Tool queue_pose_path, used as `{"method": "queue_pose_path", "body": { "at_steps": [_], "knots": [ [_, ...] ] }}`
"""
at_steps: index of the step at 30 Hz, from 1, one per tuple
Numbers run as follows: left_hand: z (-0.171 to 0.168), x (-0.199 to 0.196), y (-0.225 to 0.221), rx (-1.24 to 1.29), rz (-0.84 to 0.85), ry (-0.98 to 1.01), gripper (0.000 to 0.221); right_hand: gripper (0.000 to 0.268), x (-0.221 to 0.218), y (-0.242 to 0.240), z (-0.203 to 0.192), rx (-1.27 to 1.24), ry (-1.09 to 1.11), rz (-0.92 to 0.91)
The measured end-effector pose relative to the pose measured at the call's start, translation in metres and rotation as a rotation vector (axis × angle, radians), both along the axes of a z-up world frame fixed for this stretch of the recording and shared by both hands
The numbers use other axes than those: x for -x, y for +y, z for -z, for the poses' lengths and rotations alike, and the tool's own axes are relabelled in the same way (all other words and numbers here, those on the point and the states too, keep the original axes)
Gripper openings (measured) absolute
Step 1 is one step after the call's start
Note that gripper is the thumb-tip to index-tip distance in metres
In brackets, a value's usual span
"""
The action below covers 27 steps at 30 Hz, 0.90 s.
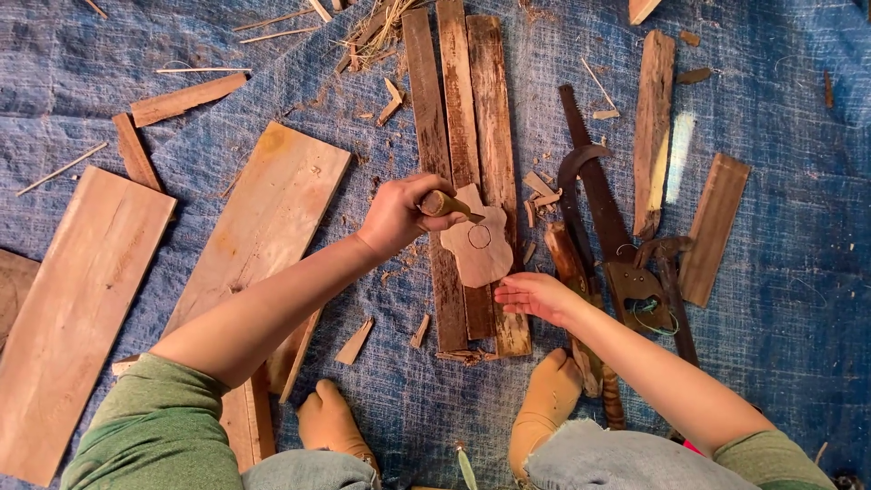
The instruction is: Using a chisel and a wooden mallet to carve and shape a small decorative wood piece while sitting on the floor.
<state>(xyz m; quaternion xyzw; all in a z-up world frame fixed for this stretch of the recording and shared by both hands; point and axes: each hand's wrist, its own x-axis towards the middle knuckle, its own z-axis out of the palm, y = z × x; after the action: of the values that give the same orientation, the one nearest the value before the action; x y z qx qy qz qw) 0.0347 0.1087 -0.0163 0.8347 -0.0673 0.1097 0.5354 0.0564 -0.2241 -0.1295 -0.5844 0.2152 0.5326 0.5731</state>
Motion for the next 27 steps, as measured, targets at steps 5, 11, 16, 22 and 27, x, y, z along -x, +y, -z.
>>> {"method": "queue_pose_path", "body": {
  "at_steps": [5, 11, 16, 22, 27],
  "knots": [
    [0.002, -0.001, -0.002, -0.029, 0.039, -0.019, 0.031, 0.045, 0.000, 0.001, 0.000, 0.005, -0.012, 0.000],
    [0.011, -0.008, -0.002, -0.029, 0.088, -0.051, 0.029, 0.045, -0.002, 0.001, -0.001, 0.004, -0.002, -0.004],
    [-0.001, -0.018, -0.012, -0.135, 0.132, -0.115, 0.031, 0.040, -0.007, 0.006, -0.003, 0.005, -0.040, 0.025],
    [-0.006, -0.032, -0.026, -0.080, 0.142, -0.029, 0.033, 0.043, -0.008, 0.006, -0.004, 0.002, -0.062, 0.044],
    [0.008, -0.051, -0.030, 0.041, 0.151, 0.149, 0.028, 0.055, -0.008, 0.002, -0.004, 0.005, -0.106, -0.003]
  ]
}}
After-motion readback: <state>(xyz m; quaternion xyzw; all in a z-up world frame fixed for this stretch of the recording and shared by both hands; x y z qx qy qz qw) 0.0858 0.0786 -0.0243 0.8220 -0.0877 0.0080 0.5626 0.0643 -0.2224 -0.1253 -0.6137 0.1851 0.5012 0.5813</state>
